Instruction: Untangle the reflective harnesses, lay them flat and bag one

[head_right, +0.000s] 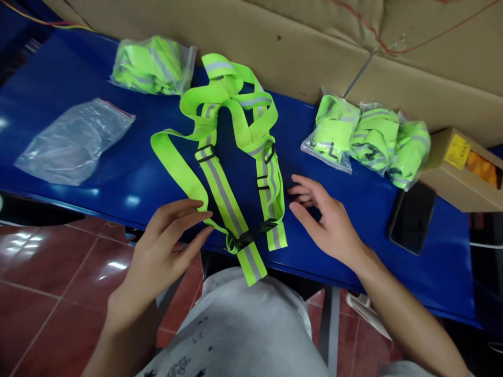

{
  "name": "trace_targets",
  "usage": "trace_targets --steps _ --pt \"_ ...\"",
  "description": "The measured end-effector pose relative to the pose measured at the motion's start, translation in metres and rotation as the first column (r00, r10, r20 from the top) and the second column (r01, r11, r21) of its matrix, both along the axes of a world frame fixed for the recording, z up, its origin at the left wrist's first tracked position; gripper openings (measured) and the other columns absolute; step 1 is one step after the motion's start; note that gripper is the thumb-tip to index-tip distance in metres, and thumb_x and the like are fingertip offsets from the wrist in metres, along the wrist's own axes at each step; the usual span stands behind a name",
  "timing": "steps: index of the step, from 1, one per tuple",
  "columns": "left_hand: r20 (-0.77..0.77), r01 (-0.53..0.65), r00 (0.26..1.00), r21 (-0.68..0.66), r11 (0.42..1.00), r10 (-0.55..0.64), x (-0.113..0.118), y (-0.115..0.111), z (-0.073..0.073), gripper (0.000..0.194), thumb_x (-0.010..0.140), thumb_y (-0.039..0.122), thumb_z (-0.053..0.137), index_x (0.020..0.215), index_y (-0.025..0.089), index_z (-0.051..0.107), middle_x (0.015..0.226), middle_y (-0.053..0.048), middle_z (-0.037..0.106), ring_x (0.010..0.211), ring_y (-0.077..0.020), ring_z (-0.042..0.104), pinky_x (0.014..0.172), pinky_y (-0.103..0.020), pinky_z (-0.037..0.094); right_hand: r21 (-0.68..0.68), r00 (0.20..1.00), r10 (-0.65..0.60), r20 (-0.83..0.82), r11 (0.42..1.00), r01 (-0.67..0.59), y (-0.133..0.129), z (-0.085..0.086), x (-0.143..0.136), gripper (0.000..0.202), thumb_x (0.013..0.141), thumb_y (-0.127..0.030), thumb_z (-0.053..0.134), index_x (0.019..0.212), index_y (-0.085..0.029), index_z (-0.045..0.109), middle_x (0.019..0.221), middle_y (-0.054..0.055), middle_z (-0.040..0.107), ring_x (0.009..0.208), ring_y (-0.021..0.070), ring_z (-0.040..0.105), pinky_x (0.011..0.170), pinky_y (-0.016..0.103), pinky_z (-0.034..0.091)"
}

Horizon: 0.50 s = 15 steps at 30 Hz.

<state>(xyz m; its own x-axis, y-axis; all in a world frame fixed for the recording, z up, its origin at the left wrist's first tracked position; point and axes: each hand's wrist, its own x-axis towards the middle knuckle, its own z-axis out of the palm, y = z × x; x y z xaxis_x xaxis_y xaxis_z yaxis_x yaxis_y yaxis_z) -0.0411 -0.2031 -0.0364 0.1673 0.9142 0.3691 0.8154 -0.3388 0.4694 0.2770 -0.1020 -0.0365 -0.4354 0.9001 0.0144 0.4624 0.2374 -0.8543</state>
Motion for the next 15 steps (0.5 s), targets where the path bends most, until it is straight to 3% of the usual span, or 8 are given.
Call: trace_targets --steps 5,10,12,15 --pt "0.031 -0.073 0.997 0.066 0.995 0.071 0.003 -0.008 -0.005 0.025 0.097 0.009 0.071 0.118 0.022 0.066 0.112 -0.008 0.068 0.106 -0.0231 0.070 0.084 -0.036 0.063 0.078 1.000 -0.025 -0.003 0.997 0.025 -0.006 -0.003 -0.002 0.042 0.105 -0.035 0.065 0.147 -0.033 0.059 0.122 0.007 0.075 0.104 0.0219 0.074 0.099 0.042 0.062" --pt "0.154 -0.056 0.987 0.051 0.997 0.047 0.017 -0.024 -0.012 0.020 0.093 0.004 0.068 0.098 0.023 0.063 0.086 -0.002 0.071 0.081 -0.0181 0.068 0.071 -0.033 0.054 0.259 0.991 0.077 0.112 0.960 -0.104 -0.011 0.005 -0.011 0.047 0.106 -0.025 0.059 0.152 -0.035 0.056 0.130 0.009 0.071 0.102 0.0233 0.073 0.095 0.043 0.063" --pt "0.164 0.001 0.986 0.060 0.998 -0.011 0.031 -0.031 -0.014 0.016 0.093 0.009 0.068 0.096 0.023 0.062 0.081 0.000 0.071 0.075 -0.0172 0.067 0.070 -0.034 0.052 0.330 0.983 0.106 0.147 0.932 -0.150 -0.014 0.005 -0.012 0.051 0.106 -0.024 0.058 0.155 -0.036 0.054 0.135 0.011 0.067 0.109 0.0258 0.071 0.096 0.046 0.062" --pt "0.088 0.043 0.995 0.118 0.992 -0.054 0.055 -0.040 -0.020 0.009 0.096 0.030 0.070 0.097 0.023 0.065 0.084 -0.002 0.074 0.080 -0.0204 0.071 0.077 -0.039 0.052 0.383 0.966 0.149 0.209 0.897 -0.221 -0.017 0.002 -0.013 0.054 0.104 -0.029 0.063 0.157 -0.037 0.053 0.128 0.011 0.066 0.115 0.0284 0.069 0.096 0.046 0.062"
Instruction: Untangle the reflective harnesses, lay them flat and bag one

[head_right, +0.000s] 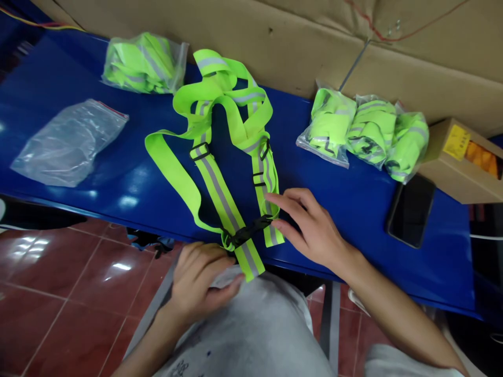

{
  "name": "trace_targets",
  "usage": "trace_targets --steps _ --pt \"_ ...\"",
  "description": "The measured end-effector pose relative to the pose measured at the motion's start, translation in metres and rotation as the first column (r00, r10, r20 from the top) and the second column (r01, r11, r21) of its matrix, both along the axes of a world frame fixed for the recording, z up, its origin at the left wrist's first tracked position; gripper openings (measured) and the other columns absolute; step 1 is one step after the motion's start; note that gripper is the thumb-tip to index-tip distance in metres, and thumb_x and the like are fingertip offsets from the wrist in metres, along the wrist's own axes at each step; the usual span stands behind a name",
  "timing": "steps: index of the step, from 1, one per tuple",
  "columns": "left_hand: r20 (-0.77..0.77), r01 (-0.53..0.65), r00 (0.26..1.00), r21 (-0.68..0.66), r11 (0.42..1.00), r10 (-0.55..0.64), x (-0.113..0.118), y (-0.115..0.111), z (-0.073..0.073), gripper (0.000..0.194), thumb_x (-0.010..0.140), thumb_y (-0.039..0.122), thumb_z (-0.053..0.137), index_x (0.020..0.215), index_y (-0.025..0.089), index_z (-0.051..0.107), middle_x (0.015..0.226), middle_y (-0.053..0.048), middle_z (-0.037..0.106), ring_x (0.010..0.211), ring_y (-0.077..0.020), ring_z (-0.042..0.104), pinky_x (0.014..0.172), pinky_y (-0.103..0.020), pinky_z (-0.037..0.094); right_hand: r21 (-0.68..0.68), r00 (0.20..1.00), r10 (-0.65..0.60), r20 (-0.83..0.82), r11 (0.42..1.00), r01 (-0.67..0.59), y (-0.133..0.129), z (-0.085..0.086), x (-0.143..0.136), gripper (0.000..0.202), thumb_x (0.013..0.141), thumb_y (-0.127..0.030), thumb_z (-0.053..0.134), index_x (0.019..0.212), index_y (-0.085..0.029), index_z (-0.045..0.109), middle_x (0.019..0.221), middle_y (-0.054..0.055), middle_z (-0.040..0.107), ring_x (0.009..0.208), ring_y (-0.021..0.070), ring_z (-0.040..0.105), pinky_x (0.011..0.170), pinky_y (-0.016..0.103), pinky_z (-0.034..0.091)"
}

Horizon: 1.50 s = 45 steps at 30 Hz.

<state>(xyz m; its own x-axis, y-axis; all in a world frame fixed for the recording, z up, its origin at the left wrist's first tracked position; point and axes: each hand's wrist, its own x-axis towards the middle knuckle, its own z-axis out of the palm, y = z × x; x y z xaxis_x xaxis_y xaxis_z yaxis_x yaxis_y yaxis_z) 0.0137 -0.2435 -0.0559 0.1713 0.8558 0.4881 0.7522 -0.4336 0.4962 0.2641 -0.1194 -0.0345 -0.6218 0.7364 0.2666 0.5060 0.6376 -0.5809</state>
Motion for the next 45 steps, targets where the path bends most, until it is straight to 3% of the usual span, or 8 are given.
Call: trace_targets --steps 3,8,21,25,30,35,41,45 --pt "-0.056 -0.010 0.998 0.052 0.999 0.013 0.018 -0.007 -0.007 0.031 0.094 0.052 0.072 0.095 0.022 0.067 0.086 -0.005 0.074 0.085 -0.0244 0.072 0.083 -0.043 0.050 0.059 0.998 0.038 0.056 0.997 -0.042 -0.002 -0.004 -0.002 0.054 0.102 -0.035 0.069 0.154 -0.035 0.056 0.116 0.009 0.066 0.103 0.0259 0.070 0.090 0.043 0.063" --pt "-0.051 -0.099 0.994 0.041 0.994 0.101 0.022 -0.009 -0.017 0.017 0.092 0.029 0.080 0.100 0.023 0.066 0.094 -0.005 0.073 0.092 -0.0245 0.072 0.085 -0.041 0.050 0.075 0.998 0.054 0.045 0.996 -0.057 -0.003 -0.005 -0.002 0.035 0.104 -0.032 0.068 0.139 -0.032 0.066 0.107 0.007 0.066 0.092 0.0218 0.069 0.082 0.039 0.063" --pt "0.279 -0.220 0.924 -0.172 0.960 0.261 0.015 -0.002 -0.020 0.038 0.093 0.024 0.079 0.123 0.025 0.056 0.116 -0.007 0.069 0.109 -0.0238 0.072 0.090 -0.042 0.064 -0.028 0.987 -0.001 -0.162 1.000 -0.003 -0.014 0.013 -0.003 0.027 0.102 -0.022 0.067 0.128 -0.030 0.069 0.106 0.007 0.070 0.095 0.0223 0.072 0.080 0.038 0.065" --pt "0.134 -0.169 0.971 -0.193 0.967 0.197 0.015 0.001 -0.013 0.031 0.098 0.028 0.074 0.124 0.024 0.058 0.115 -0.009 0.073 0.112 -0.0281 0.072 0.091 -0.046 0.058 -0.062 0.966 -0.121 -0.226 0.992 0.110 -0.018 0.013 -0.001 0.031 0.099 -0.015 0.070 0.126 -0.031 0.070 0.109 0.007 0.071 0.101 0.0227 0.072 0.086 0.040 0.064" --pt "-0.040 -0.118 0.993 -0.090 0.989 0.115 0.017 0.004 -0.005 0.012 0.099 0.024 0.071 0.107 0.023 0.063 0.116 -0.009 0.073 0.110 -0.0291 0.070 0.088 -0.043 0.049 -0.098 0.956 -0.126 -0.265 0.990 0.104 -0.020 0.009 -0.005 0.028 0.099 -0.017 0.070 0.124 -0.029 0.070 0.108 0.006 0.072 0.100 0.0222 0.072 0.084 0.040 0.064" --pt "0.099 -0.157 0.980 -0.164 0.974 0.174 0.020 0.003 -0.005 0.023 0.102 0.038 0.067 0.117 0.021 0.062 0.110 -0.009 0.071 0.107 -0.0268 0.069 0.093 -0.043 0.050 -0.093 0.955 -0.122 -0.270 0.991 0.101 -0.023 0.005 -0.009 0.025 0.099 -0.015 0.071 0.122 -0.026 0.071 0.107 0.006 0.072 0.099 0.0198 0.072 0.085 0.036 0.063" --pt "0.287 -0.231 0.923 -0.122 0.965 0.257 0.022 0.006 -0.014 0.027 0.091 0.016 0.079 0.111 0.021 0.061 0.103 -0.003 0.066 0.098 -0.0186 0.068 0.087 -0.033 0.055 -0.065 0.964 -0.089 -0.249 0.995 0.074 -0.025 0.000 -0.007 0.024 0.099 -0.014 0.072 0.122 -0.021 0.071 0.109 0.006 0.070 0.100 0.0164 0.071 0.087 0.030 0.061" --pt "0.409 -0.319 0.841 -0.155 0.935 0.355 0.000 0.011 -0.013 0.023 0.094 0.011 0.072 0.112 0.022 0.064 0.102 -0.004 0.067 0.094 -0.0179 0.068 0.081 -0.033 0.055 -0.067 0.969 -0.077 -0.235 0.996 0.063 -0.027 -0.003 -0.005 0.023 0.101 -0.014 0.069 0.123 -0.020 0.070 0.110 0.006 0.069 0.101 0.0155 0.070 0.090 0.030 0.060"
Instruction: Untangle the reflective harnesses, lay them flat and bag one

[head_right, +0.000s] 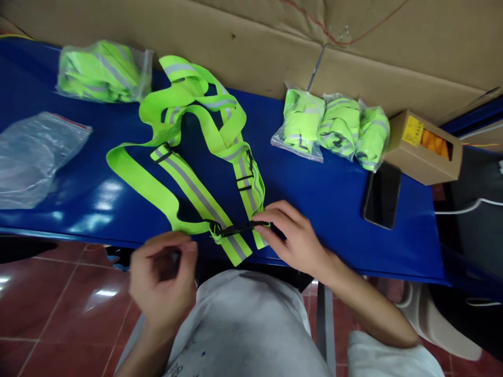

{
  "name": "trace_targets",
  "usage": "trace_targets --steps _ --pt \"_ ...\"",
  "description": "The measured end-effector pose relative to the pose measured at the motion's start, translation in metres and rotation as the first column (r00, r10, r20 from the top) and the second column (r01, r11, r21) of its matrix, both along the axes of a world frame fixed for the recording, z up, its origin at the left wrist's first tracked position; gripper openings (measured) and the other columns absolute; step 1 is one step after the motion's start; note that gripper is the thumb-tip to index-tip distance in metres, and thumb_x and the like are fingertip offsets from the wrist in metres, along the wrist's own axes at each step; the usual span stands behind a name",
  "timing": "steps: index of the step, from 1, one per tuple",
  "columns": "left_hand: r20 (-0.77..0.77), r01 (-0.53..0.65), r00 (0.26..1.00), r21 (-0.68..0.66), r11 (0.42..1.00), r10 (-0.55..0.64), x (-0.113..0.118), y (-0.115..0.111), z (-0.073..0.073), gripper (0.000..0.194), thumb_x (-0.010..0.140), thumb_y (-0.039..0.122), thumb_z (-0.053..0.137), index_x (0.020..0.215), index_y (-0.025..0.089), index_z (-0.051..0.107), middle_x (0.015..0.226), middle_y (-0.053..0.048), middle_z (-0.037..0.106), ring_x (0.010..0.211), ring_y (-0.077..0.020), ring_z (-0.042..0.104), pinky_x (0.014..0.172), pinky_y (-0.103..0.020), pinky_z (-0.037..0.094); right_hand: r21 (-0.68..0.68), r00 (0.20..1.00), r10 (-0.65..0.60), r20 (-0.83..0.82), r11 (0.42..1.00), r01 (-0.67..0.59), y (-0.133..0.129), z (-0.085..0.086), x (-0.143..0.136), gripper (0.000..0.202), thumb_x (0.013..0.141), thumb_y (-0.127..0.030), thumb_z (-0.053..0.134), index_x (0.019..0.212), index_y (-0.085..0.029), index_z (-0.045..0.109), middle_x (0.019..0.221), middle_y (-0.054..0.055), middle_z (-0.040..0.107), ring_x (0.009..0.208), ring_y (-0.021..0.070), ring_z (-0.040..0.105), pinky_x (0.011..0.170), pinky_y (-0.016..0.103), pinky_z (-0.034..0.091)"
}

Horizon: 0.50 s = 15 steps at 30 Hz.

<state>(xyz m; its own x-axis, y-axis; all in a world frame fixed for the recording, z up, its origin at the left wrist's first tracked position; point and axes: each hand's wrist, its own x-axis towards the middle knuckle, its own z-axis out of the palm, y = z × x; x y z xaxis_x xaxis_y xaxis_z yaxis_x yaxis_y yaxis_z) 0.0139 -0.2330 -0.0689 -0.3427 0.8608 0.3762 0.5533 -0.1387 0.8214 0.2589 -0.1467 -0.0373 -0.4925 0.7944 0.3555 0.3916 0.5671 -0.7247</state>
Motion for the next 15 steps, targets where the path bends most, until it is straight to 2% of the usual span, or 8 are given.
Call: trace_targets --steps 1,3,4,6,8,10,15 --pt "-0.068 -0.022 0.997 0.034 0.999 0.025 -0.009 0.003 0.004 0.024 0.094 0.009 0.072 0.112 0.023 0.066 0.104 -0.004 0.069 0.096 -0.0190 0.068 0.083 -0.035 0.055 0.001 1.000 0.002 0.001 1.000 -0.002 0.000 0.000 0.000 0.023 0.101 -0.014 0.069 0.123 -0.020 0.070 0.111 0.006 0.068 0.101 0.0154 0.070 0.090 0.029 0.060" --pt "-0.311 0.043 0.950 0.096 0.994 -0.011 -0.027 0.013 0.015 0.027 0.093 0.006 0.072 0.112 0.024 0.070 0.110 -0.006 0.072 0.105 -0.0233 0.069 0.092 -0.042 0.053 0.004 1.000 0.007 0.006 1.000 -0.007 -0.001 0.000 0.000 0.023 0.101 -0.014 0.069 0.124 -0.020 0.070 0.111 0.006 0.068 0.102 0.0154 0.069 0.091 0.029 0.060" --pt "-0.431 0.121 0.900 0.098 0.988 -0.068 -0.034 0.020 0.022 0.029 0.093 0.004 0.070 0.112 0.025 0.072 0.114 -0.006 0.074 0.109 -0.0253 0.070 0.095 -0.045 0.052 0.003 1.000 0.008 0.010 1.000 -0.008 -0.001 0.000 0.000 0.024 0.101 -0.014 0.069 0.124 -0.020 0.070 0.111 0.006 0.068 0.103 0.0155 0.069 0.091 0.029 0.060" --pt "-0.573 0.300 0.780 -0.008 0.954 -0.250 -0.046 0.037 0.035 0.032 0.098 0.005 0.061 0.120 0.025 0.072 0.121 -0.006 0.077 0.114 -0.0285 0.071 0.097 -0.048 0.050 -0.007 1.000 0.013 0.021 1.000 -0.013 -0.001 0.001 -0.001 0.025 0.102 -0.014 0.069 0.126 -0.021 0.070 0.113 0.006 0.068 0.104 0.0158 0.069 0.092 0.030 0.060" --pt "-0.607 0.436 0.661 -0.169 0.884 -0.442 -0.050 0.055 0.043 0.030 0.104 0.012 0.053 0.126 0.024 0.070 0.128 -0.006 0.077 0.119 -0.0300 0.072 0.099 -0.051 0.050 -0.017 0.999 0.017 0.032 1.000 -0.017 -0.001 0.001 -0.001 0.026 0.102 -0.014 0.068 0.127 -0.021 0.069 0.115 0.007 0.068 0.106 0.0160 0.069 0.094 0.030 0.060" --pt "-0.581 0.483 0.607 -0.273 0.832 -0.543 -0.049 0.069 0.045 0.030 0.109 0.023 0.047 0.129 0.022 0.070 0.135 -0.008 0.075 0.124 -0.0306 0.072 0.104 -0.053 0.051 -0.022 0.999 0.021 0.037 1.000 -0.020 -0.002 0.001 0.000 0.026 0.103 -0.013 0.066 0.128 -0.021 0.069 0.116 0.007 0.068 0.107 0.0162 0.069 0.094 0.030 0.060" --pt "-0.529 0.452 0.632 -0.342 0.824 -0.567 -0.046 0.080 0.037 0.045 0.113 0.039 0.035 0.137 0.021 0.069 0.150 -0.007 0.067 0.145 -0.0327 0.060 0.118 -0.060 0.046 -0.035 0.999 0.035 0.040 0.999 -0.034 -0.006 -0.001 0.001 0.026 0.104 -0.012 0.063 0.126 -0.023 0.070 0.116 0.006 0.070 0.108 0.0167 0.069 0.095 0.030 0.060"
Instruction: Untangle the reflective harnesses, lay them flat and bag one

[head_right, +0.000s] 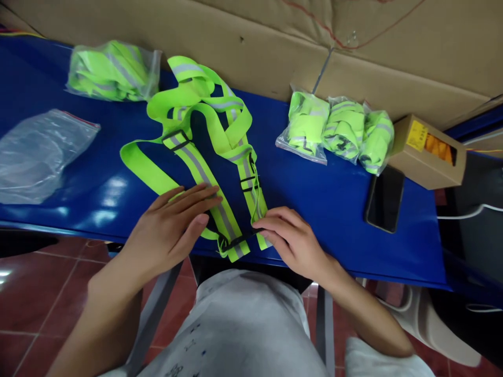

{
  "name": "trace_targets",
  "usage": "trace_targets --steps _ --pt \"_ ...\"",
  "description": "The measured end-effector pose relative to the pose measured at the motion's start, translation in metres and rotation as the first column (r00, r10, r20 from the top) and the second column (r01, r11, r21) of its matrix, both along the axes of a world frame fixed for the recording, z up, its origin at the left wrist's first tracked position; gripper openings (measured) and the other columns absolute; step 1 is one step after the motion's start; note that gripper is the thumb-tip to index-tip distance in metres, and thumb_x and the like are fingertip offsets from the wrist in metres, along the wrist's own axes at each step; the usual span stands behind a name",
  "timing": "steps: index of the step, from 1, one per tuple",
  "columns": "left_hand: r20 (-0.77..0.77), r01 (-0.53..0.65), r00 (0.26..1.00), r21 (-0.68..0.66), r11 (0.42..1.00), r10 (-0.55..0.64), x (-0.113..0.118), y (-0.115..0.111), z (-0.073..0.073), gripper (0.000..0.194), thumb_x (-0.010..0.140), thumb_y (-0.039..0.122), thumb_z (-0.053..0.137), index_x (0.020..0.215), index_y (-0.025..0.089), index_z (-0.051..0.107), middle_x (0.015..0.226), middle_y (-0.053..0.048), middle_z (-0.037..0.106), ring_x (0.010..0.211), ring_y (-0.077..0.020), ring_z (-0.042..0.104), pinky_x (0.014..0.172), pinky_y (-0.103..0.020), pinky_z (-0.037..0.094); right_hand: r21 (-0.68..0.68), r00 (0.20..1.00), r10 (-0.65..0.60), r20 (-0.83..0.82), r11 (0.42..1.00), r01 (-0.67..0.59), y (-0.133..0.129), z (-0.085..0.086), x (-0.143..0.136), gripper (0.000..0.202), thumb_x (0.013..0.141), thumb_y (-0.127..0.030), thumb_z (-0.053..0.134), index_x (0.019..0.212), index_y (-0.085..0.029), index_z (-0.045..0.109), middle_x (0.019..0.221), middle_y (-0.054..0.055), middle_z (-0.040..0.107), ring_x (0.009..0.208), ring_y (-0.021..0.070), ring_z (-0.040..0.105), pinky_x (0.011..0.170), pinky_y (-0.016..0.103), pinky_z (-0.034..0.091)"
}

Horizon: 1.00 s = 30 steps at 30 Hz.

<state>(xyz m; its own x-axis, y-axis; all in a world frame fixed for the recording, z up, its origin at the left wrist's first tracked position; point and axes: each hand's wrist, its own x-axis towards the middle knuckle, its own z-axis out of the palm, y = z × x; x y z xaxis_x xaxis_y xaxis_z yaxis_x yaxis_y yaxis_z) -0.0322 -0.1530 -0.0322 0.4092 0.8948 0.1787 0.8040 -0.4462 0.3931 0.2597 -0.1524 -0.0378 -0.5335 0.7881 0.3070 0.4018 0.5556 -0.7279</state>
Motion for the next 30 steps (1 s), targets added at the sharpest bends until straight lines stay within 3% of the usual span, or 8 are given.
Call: trace_targets --steps 3,7,12,15,19,23,26,30 --pt "-0.009 0.004 1.000 0.003 1.000 -0.004 -0.002 -0.001 -0.004 0.050 0.113 0.049 0.035 0.139 0.020 0.067 0.154 -0.009 0.064 0.147 -0.0361 0.057 0.118 -0.064 0.044 -0.001 1.000 -0.029 0.010 1.000 0.029 -0.001 -0.001 -0.001 0.026 0.103 -0.013 0.065 0.126 -0.024 0.070 0.115 0.005 0.070 0.107 0.0173 0.069 0.095 0.032 0.059" --pt "0.027 0.026 0.999 0.069 0.997 -0.028 0.000 -0.008 -0.003 0.050 0.114 0.048 0.037 0.144 0.018 0.062 0.150 -0.014 0.066 0.143 -0.0365 0.060 0.121 -0.064 0.039 0.003 0.998 -0.055 0.010 0.998 0.055 0.000 -0.002 -0.002 0.031 0.102 -0.014 0.067 0.131 -0.025 0.068 0.116 0.005 0.070 0.110 0.0181 0.069 0.096 0.033 0.060" --pt "0.159 0.042 0.986 0.097 0.994 -0.057 0.013 -0.034 0.002 0.046 0.110 0.051 0.049 0.143 0.020 0.058 0.136 -0.013 0.072 0.126 -0.0314 0.069 0.111 -0.052 0.047 0.009 0.997 -0.073 0.018 0.997 0.073 -0.001 -0.003 -0.003 0.042 0.101 -0.015 0.069 0.141 -0.027 0.060 0.119 0.006 0.072 0.112 0.0196 0.071 0.098 0.035 0.061" --pt "0.158 0.009 0.987 0.074 0.997 -0.021 0.021 -0.048 -0.003 0.055 0.105 0.056 0.059 0.144 0.018 0.055 0.133 -0.015 0.072 0.126 -0.0332 0.068 0.116 -0.054 0.043 0.025 0.997 -0.071 0.038 0.997 0.070 -0.002 -0.004 -0.004 0.043 0.102 -0.016 0.068 0.142 -0.028 0.059 0.121 0.006 0.072 0.113 0.0211 0.071 0.098 0.038 0.062" --pt "0.149 -0.119 0.985 0.260 0.958 0.082 0.028 -0.059 -0.017 0.049 0.093 0.046 0.079 0.132 0.022 0.061 0.135 -0.016 0.067 0.127 -0.0361 0.065 0.122 -0.061 0.035 0.063 0.993 -0.076 0.085 0.995 0.071 -0.006 -0.005 -0.004 0.046 0.103 -0.015 0.066 0.146 -0.029 0.056 0.124 0.007 0.071 0.116 0.0227 0.071 0.098 0.040 0.062" --pt "0.147 -0.096 0.989 0.444 0.891 0.033 0.037 -0.071 -0.023 0.031 0.087 0.043 0.087 0.110 0.029 0.069 0.112 -0.004 0.069 0.099 -0.0219 0.068 0.103 -0.043 0.048 0.123 0.987 -0.093 0.131 0.989 0.077 -0.013 -0.009 0.001 0.049 0.101 -0.012 0.066 0.147 -0.028 0.058 0.130 0.009 0.065 0.121 0.0241 0.068 0.101 0.041 0.062" --pt "0.061 -0.023 0.998 0.382 0.924 -0.001 0.041 -0.078 -0.027 0.029 0.092 0.041 0.083 0.115 0.029 0.071 0.112 -0.006 0.073 0.096 -0.0223 0.071 0.090 -0.041 0.051 0.172 0.988 -0.103 0.113 0.982 0.082 -0.017 -0.014 0.006 0.050 0.099 -0.008 0.066 0.144 -0.028 0.062 0.141 0.011 0.055 0.124 0.0242 0.066 0.102 0.039 0.063" --pt "0.029 0.025 0.999 0.283 0.959 -0.034 0.039 -0.080 -0.034 0.032 0.096 0.024 0.076 0.126 0.025 0.067 0.122 -0.012 0.075 0.109 -0.0292 0.073 0.092 -0.045 0.057 0.159 0.983 -0.059 0.175 0.987 0.031 -0.019 -0.016 0.012 0.049 0.100 -0.007 0.062 0.144 -0.028 0.062 0.147 0.011 0.052 0.131 0.0253 0.063 0.104 0.039 0.062"
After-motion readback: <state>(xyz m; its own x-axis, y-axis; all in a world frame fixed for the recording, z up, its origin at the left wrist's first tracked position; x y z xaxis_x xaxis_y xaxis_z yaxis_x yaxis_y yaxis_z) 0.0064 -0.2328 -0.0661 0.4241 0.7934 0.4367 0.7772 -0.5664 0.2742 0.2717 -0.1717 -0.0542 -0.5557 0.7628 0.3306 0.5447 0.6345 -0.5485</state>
